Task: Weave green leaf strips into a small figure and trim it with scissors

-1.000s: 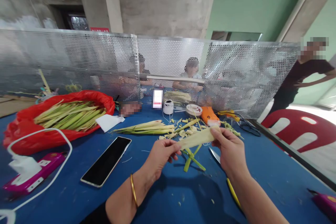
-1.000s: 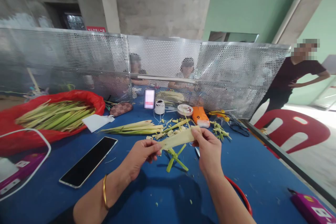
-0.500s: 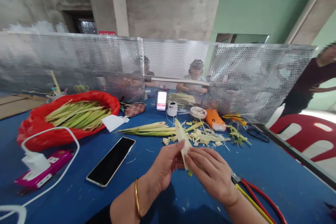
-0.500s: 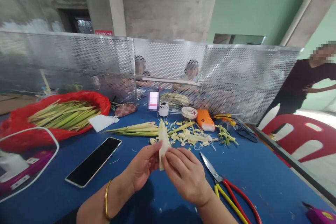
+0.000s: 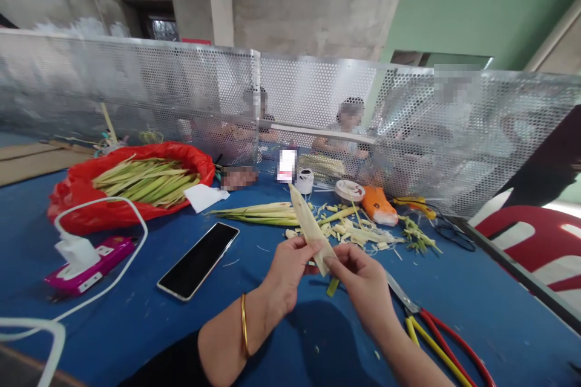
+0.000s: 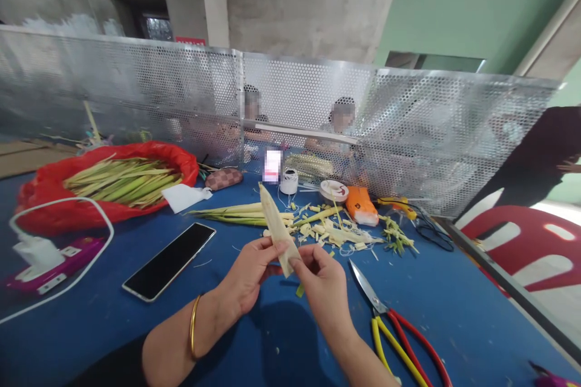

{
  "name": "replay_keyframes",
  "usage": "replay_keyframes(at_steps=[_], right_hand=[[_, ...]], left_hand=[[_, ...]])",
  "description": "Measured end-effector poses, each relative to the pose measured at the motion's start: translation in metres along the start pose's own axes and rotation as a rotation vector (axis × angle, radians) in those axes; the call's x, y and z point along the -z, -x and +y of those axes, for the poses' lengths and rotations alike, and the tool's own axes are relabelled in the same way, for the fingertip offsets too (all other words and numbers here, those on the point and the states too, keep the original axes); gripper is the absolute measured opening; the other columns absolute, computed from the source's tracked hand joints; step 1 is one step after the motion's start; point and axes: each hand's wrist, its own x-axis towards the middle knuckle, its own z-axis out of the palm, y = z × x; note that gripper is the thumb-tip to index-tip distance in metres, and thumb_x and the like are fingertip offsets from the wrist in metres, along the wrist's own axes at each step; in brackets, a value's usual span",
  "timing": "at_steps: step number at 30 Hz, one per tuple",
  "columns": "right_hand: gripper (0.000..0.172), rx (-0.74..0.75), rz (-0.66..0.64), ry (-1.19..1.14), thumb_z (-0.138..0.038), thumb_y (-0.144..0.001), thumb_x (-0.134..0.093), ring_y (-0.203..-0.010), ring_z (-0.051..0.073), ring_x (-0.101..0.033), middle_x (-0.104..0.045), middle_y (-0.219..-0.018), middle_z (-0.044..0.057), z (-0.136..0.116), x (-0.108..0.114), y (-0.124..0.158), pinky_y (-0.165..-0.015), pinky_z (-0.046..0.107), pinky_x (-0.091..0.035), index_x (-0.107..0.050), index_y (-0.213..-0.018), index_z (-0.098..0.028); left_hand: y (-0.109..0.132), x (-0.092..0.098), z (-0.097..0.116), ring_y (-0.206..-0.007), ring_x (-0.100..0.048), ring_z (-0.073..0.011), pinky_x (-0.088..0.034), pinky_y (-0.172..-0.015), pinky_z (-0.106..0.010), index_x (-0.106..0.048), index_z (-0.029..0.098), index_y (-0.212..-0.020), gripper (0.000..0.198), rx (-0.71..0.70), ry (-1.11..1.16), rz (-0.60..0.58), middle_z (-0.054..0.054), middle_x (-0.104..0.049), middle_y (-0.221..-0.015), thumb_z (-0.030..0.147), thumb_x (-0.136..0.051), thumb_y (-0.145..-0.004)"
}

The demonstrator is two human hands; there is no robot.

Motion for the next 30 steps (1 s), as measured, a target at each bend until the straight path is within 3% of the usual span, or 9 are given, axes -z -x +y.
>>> replay_keyframes(at_steps=[4, 9, 12, 16, 23, 30], right_hand=[[0.023, -0.051, 0.07, -0.152, -0.039, -0.069, -0.075, -0.054, 0.012, -0.053, -0.061, -0.059, -0.001, 0.002, -0.001, 0.0, -0.051, 0.023, -0.043, -0.067, -0.073, -0.017], [0.025, -0.091, 0.146, -0.248, -0.039, -0.067, -0.077, -0.052, 0.011, -0.051, -0.06, -0.059, -0.001, 0.006, 0.0, -0.003, -0.05, 0.023, -0.043, -0.07, -0.074, -0.017], [0.027, -0.079, 0.177, -0.212, -0.041, -0.067, -0.076, -0.053, 0.013, -0.053, -0.062, -0.059, 0.0, 0.007, -0.002, -0.003, -0.05, 0.024, -0.044, -0.07, -0.075, -0.017], [0.024, 0.0, 0.184, -0.027, -0.041, -0.072, -0.071, -0.059, 0.016, -0.058, -0.067, -0.065, 0.002, 0.007, -0.006, 0.002, -0.055, 0.025, -0.046, -0.069, -0.077, -0.018], [0.015, 0.329, 0.174, 0.286, -0.029, -0.084, -0.06, -0.071, 0.018, -0.062, -0.068, -0.08, 0.004, 0.006, -0.002, 0.006, -0.062, 0.026, -0.048, -0.072, -0.084, -0.021], [0.025, 0.751, 0.133, 0.639, -0.016, -0.092, -0.049, -0.076, 0.016, -0.064, -0.065, -0.089, 0.006, 0.009, 0.005, 0.005, -0.068, 0.024, -0.049, -0.07, -0.105, -0.021]], left_hand=[[-0.001, -0.002, -0.006, -0.073, -0.066, -0.019, -0.051, -0.068, -0.03, -0.069, 0.011, -0.087, 0.036, -0.004, 0.028, -0.059, -0.009, -0.072, -0.085, 0.026, -0.08, -0.057], [0.0, -0.003, -0.004, -0.071, -0.067, -0.0182, -0.052, -0.064, -0.027, -0.067, 0.012, -0.09, 0.036, -0.032, -0.009, -0.004, -0.008, -0.074, -0.081, 0.019, -0.08, -0.056], [0.002, -0.003, -0.001, -0.072, -0.067, -0.017, -0.051, -0.065, -0.025, -0.069, 0.013, -0.09, 0.038, -0.012, 0.009, -0.027, -0.007, -0.074, -0.083, 0.016, -0.08, -0.054], [0.002, -0.003, -0.002, -0.067, -0.065, -0.0158, -0.051, -0.061, -0.026, -0.07, 0.011, -0.086, 0.03, 0.051, 0.04, -0.034, -0.008, -0.073, -0.08, 0.027, -0.077, -0.062], [0.0, -0.001, -0.002, -0.06, -0.062, -0.0147, -0.05, -0.059, -0.025, -0.071, 0.009, -0.078, 0.02, 0.082, 0.024, 0.011, -0.008, -0.071, -0.069, 0.024, -0.073, -0.064], [0.001, 0.0, 0.008, -0.055, -0.06, -0.0126, -0.049, -0.056, -0.023, -0.07, 0.009, -0.075, 0.016, 0.119, 0.059, -0.009, -0.007, -0.069, -0.066, 0.021, -0.067, -0.065]])
